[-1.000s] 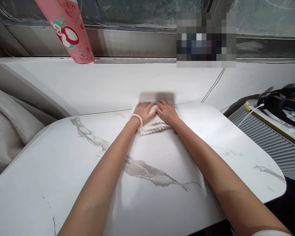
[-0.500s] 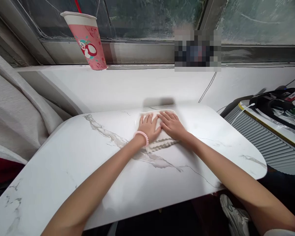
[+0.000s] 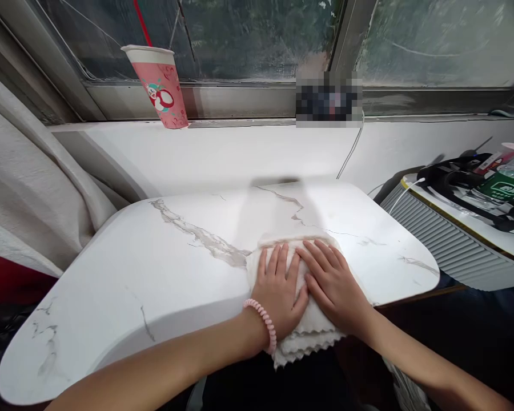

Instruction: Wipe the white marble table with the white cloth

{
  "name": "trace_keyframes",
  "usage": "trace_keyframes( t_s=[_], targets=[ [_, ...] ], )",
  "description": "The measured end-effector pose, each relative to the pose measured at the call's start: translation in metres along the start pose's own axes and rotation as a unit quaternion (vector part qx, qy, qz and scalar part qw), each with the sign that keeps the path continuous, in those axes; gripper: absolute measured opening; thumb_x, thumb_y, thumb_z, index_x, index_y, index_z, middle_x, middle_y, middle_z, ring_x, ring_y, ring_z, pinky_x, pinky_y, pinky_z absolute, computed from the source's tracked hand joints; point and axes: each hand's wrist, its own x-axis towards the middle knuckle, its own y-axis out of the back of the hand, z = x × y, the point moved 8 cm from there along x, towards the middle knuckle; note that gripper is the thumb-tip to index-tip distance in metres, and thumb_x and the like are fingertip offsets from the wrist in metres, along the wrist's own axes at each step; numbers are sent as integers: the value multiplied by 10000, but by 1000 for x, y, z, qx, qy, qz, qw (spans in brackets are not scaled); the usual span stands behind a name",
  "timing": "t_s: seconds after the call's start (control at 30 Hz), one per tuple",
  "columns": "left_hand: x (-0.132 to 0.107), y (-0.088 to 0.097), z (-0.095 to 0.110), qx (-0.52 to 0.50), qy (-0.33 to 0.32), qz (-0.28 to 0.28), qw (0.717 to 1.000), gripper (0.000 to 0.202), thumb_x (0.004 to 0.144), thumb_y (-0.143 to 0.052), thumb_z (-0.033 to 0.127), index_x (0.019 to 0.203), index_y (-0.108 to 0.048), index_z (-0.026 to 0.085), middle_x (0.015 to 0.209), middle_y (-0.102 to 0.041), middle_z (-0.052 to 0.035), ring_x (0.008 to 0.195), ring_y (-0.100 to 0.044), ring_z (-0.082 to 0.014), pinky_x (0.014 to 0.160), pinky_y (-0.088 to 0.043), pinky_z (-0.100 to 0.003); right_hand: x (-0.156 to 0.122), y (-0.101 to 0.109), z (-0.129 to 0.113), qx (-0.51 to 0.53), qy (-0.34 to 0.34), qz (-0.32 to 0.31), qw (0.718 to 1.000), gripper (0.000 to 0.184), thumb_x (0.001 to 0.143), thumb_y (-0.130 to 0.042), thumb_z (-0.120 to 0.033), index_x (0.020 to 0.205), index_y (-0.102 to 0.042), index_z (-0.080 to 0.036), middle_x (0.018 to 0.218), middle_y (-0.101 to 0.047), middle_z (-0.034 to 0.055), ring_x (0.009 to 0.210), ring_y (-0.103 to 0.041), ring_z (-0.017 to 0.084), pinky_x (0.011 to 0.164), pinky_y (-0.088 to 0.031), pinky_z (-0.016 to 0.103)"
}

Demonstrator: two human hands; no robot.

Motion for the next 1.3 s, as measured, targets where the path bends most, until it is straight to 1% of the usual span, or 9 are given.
trace_keyframes(
  t_s=[0.13,0.33,0.47,0.67,0.77,0.93,1.0,1.13,1.3],
  targets=[
    [-17,8,-7,-2,-2,2,1000,592,956,-370,412,1445,-422,83,1535,-365,-190,1439,-289,-336,1173,-227,-561,-1,-2,-21,-10,-9,-2,1000,509,962,-332,-298,1450,-439,-201,1497,-441,105,1413,-318,306,1143,-280,559],
    [-38,21,-30,5,-8,3,1000,589,962,-332,403,1441,-434,75,1518,-401,-178,1438,-300,-311,1183,-214,-534,12,-16,-53,-36,11,-35,999,541,943,-366,-307,1436,-459,-104,1490,-429,183,1397,-314,376,1137,-248,605],
    [-39,23,-52,29,-1,14,999,577,963,-322,368,1439,-425,59,1521,-383,-206,1439,-299,-316,1178,-216,-534,31,-25,-61,-22,33,-57,998,534,971,-322,-321,1445,-446,-111,1495,-427,165,1399,-310,355,1148,-232,584],
    [-4,12,-104,48,16,-48,998,586,954,-325,350,1461,-381,60,1543,-319,-240,1451,-258,-346,1167,-184,-578,86,-47,-48,-5,-11,-71,997,532,1005,-263,-352,1468,-400,-127,1498,-427,124,1399,-304,316,1163,-198,529],
    [22,11,-135,55,59,-91,993,590,959,-321,368,1489,-343,109,1571,-278,-208,1466,-204,-355,1165,-154,-593,118,-61,-42,5,-22,-58,998,515,1001,-289,-343,1452,-412,-125,1477,-451,115,1376,-327,307,1156,-202,509],
    [62,5,-181,33,149,-198,968,564,952,-312,356,1491,-332,190,1587,-275,-142,1465,-216,-344,1153,-205,-565,165,-78,-34,26,-35,-23,999,442,1002,-322,-341,1363,-500,-158,1418,-507,110,1320,-374,301,1128,-217,500],
    [74,6,-193,30,168,-177,969,535,955,-289,327,1467,-365,191,1585,-287,-128,1468,-221,-316,1165,-190,-543,182,-83,-29,34,-42,-17,998,420,1007,-315,-339,1333,-521,-173,1401,-523,108,1310,-382,295,1122,-216,501],
    [87,8,-211,51,186,-70,979,517,964,-276,340,1444,-399,193,1548,-363,-121,1451,-274,-286,1183,-169,-513,211,-93,-21,52,-21,-28,998,394,1009,-324,-326,1320,-523,-189,1392,-535,100,1307,-392,270,1117,-227,480],
    [98,2,-226,54,174,-49,982,510,957,-302,366,1418,-439,198,1512,-411,-132,1424,-320,-283,1182,-179,-509,232,-101,-12,59,-25,-29,998,387,1006,-326,-309,1326,-516,-200,1403,-533,84,1322,-397,245,1128,-230,450]
  ],
)
